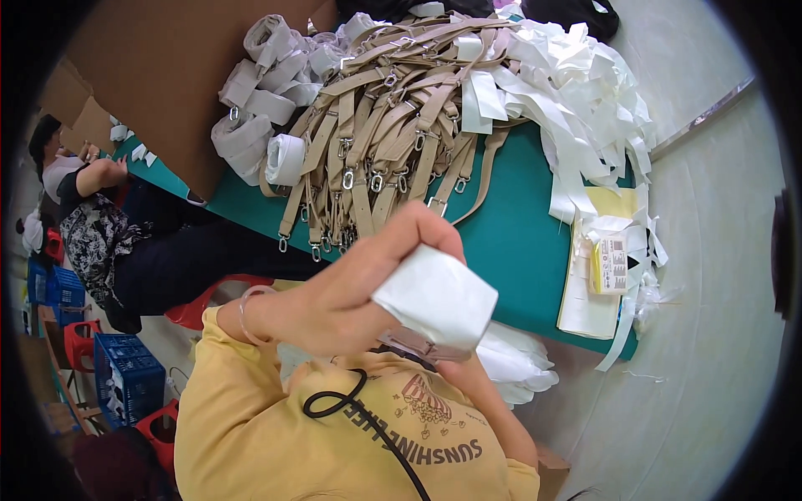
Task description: Assembling and wrapping belt straps with white protective material in a factory setting.
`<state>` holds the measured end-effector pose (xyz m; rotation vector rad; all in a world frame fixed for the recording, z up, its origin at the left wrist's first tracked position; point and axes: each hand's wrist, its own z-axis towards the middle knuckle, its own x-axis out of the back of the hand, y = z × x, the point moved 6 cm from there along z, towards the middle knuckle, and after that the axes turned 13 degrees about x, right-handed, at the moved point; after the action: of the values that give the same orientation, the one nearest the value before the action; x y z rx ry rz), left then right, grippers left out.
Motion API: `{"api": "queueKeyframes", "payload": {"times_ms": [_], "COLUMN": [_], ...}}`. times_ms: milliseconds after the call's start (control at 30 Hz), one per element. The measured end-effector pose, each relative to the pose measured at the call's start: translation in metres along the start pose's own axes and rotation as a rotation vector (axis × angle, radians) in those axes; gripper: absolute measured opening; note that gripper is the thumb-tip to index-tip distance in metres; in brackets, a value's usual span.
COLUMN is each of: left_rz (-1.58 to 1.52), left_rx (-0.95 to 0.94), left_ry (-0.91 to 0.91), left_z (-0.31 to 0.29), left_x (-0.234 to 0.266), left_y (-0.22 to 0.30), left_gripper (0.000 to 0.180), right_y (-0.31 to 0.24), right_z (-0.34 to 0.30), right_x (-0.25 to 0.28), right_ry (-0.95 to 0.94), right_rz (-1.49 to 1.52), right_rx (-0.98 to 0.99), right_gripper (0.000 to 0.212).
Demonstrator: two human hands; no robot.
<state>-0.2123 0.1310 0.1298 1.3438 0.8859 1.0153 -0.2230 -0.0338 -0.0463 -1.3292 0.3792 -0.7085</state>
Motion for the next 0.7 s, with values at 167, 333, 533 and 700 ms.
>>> {"api": "queueKeyframes", "payload": {"times_ms": [167, 333, 533, 700], "left_rz": [-0.179, -0.326, 0.286, 0.311], "left_rx": [0.051, 0.018, -0.183, -0.417], "left_ry": [0.061, 0.236, 0.292, 0.086], "left_z": [-0.002, 0.003, -0.015, -0.002], "left_x": [0.018, 0.025, 0.043, -0.012], "left_y": [-0.012, 0.002, -0.025, -0.057], "left_gripper": [0.028, 0.027, 0.054, 0.088], "right_y": [-0.048, -0.032, -0.105, -0.285], "right_z": [0.015, 0.036, -0.014, 0.001], "right_x": [0.007, -0.034, 0.067, 0.105], "right_ry": [0.132, 0.013, 0.327, 0.227], "right_rz": [-0.030, 0.085, -0.875, -1.051], "right_rx": [0.215, 0.225, 0.291, 0.386], "right_gripper": [0.068, 0.042, 0.039, 0.025]}}
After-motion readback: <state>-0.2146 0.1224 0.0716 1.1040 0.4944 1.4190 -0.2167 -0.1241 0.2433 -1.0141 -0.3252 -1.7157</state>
